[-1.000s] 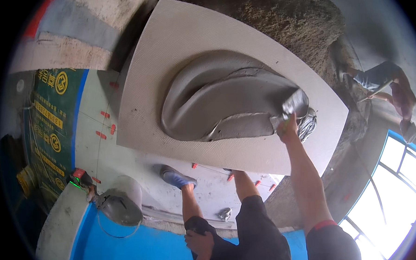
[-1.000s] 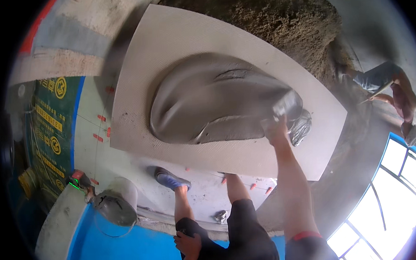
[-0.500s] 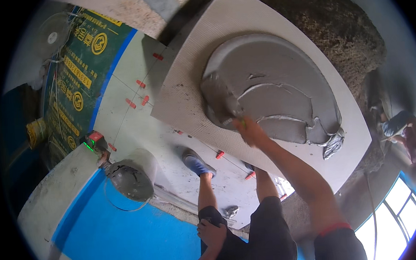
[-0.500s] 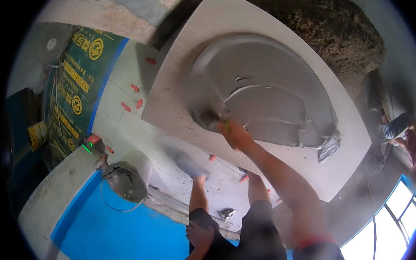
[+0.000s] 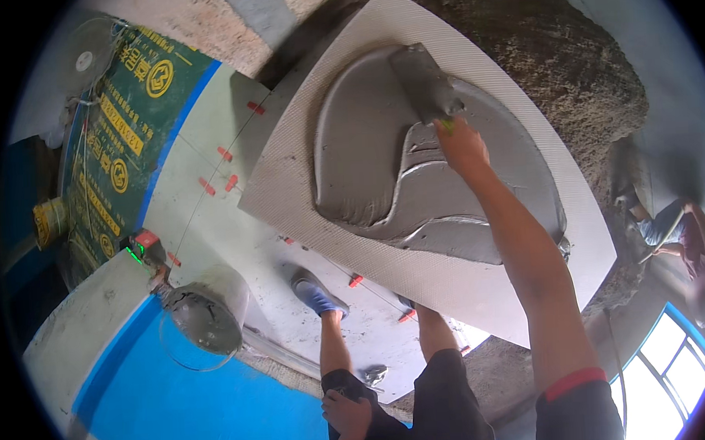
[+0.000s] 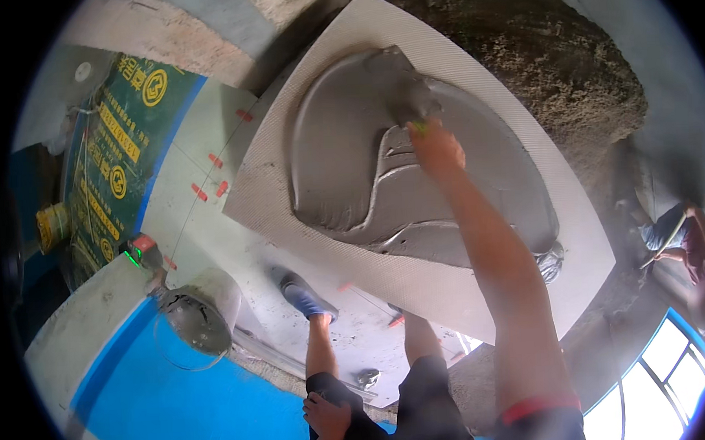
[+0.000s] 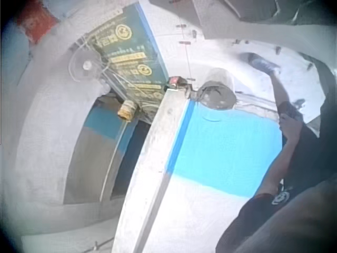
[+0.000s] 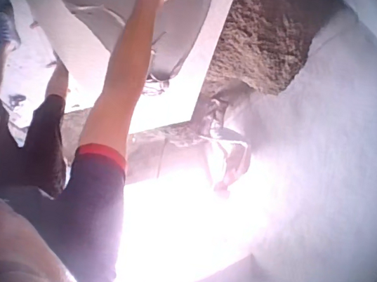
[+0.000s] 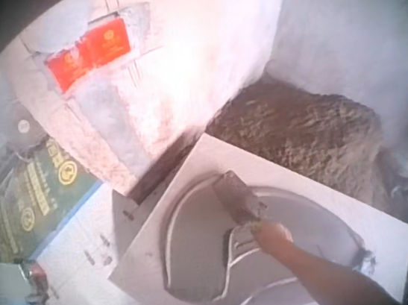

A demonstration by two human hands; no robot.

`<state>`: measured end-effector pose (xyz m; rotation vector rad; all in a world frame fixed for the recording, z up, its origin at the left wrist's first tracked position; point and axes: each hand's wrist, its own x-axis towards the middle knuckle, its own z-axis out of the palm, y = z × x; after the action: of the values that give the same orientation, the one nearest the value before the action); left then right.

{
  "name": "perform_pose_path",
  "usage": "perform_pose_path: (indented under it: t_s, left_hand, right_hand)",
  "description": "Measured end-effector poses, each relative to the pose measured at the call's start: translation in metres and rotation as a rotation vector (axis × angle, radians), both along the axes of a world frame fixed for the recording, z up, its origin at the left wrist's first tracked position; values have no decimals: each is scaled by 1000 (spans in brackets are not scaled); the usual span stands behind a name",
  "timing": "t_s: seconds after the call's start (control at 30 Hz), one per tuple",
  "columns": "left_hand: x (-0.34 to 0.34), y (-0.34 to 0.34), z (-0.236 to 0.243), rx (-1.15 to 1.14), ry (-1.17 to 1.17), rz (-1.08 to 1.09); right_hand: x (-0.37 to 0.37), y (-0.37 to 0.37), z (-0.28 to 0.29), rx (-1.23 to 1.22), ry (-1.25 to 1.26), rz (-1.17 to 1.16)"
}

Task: The person uses a trowel to scoop mortar from a bucket and spread it evenly across the back of a large floor tile.

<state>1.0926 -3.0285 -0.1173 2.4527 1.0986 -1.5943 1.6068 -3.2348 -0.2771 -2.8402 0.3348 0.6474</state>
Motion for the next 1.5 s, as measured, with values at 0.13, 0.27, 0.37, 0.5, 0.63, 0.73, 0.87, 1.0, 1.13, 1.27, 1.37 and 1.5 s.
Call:
perform_pose_path:
  t_s: [0.13,0.27,0.37,0.5,0.63,0.73,0.87,1.0,1.13,1.27,1.37,1.5]
  left_hand:
    - [-1,1,2,13,4,14]
    - [-1,-4,1,-21,-37,-7]
    - [4,-2,6,-12,-7,29]
    - [-6,-7,4,-39,-19,25]
    - [16,-10,16,-92,32,-28]
    - [2,-14,13,-39,-2,-87]
    - [12,-24,13,-28,33,-39]
    - [13,-25,12,-11,40,19]
    - [17,-38,11,3,44,5]
    - [32,-42,11,-12,105,87]
    - [33,-42,11,-20,97,76]
    - [36,-41,11,-9,135,101]
  right_hand:
    - [-46,-72,-5,43,17,-95]
    - [-136,-190,-20,-132,-303,94]
    - [-160,-192,-10,275,-171,-794]
    - [-126,-157,-20,1041,-56,-1381]
    - [-38,-79,-40,1045,-29,-1059]
    - [3,6,-14,1096,181,-874]
    - [-30,36,-20,713,397,-251]
    - [-26,45,11,131,322,525]
    - [54,5,16,23,128,412]
    - [125,-6,12,16,-54,172]
    - [150,-23,-8,143,37,-62]
    - [141,-61,-26,13,-126,-94]
